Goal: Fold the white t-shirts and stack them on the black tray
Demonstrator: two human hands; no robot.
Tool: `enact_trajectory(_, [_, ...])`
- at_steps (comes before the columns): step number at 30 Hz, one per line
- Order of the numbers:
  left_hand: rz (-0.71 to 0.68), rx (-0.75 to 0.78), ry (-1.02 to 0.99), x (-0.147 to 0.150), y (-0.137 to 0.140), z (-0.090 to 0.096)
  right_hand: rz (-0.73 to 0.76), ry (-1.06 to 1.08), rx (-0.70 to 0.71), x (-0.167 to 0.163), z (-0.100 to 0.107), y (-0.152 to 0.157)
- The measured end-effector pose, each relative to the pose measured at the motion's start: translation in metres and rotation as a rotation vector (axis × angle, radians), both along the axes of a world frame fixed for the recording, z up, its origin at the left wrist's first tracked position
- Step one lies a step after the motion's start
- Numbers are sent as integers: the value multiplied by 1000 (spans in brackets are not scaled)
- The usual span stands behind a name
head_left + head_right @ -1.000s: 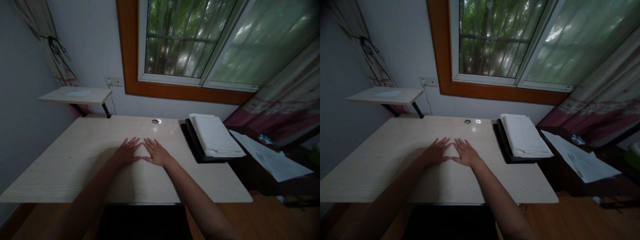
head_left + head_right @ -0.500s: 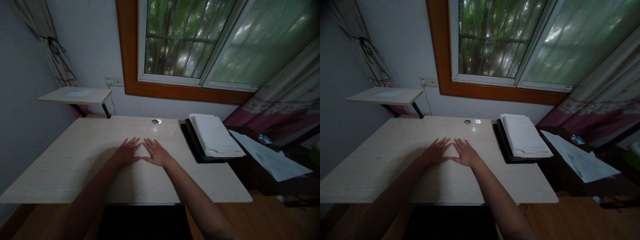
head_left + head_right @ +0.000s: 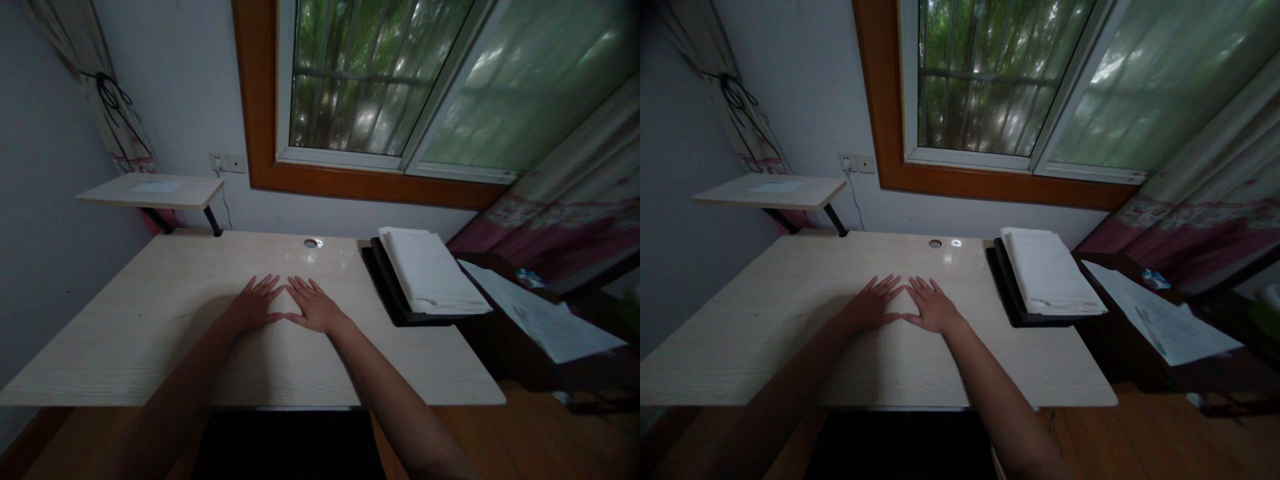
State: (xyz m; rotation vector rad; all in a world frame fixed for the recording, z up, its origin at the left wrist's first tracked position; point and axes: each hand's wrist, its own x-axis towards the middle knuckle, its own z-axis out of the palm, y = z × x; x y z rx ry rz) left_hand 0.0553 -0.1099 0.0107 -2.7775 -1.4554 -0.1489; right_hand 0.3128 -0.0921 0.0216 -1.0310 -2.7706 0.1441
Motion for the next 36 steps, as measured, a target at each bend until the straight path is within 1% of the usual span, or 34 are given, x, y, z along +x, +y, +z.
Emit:
enact_trajectory(16, [-3,21,-8,-1,0,-3,-4,-7,-16,0,1,-1])
enact_trajectory(24, [3,34,4,1,-1,-1,-5,-13,-20,0,1,-1])
enact_trajectory(36, [-2,55,14,0,0,-3,3,-6,-2,1,-1,0])
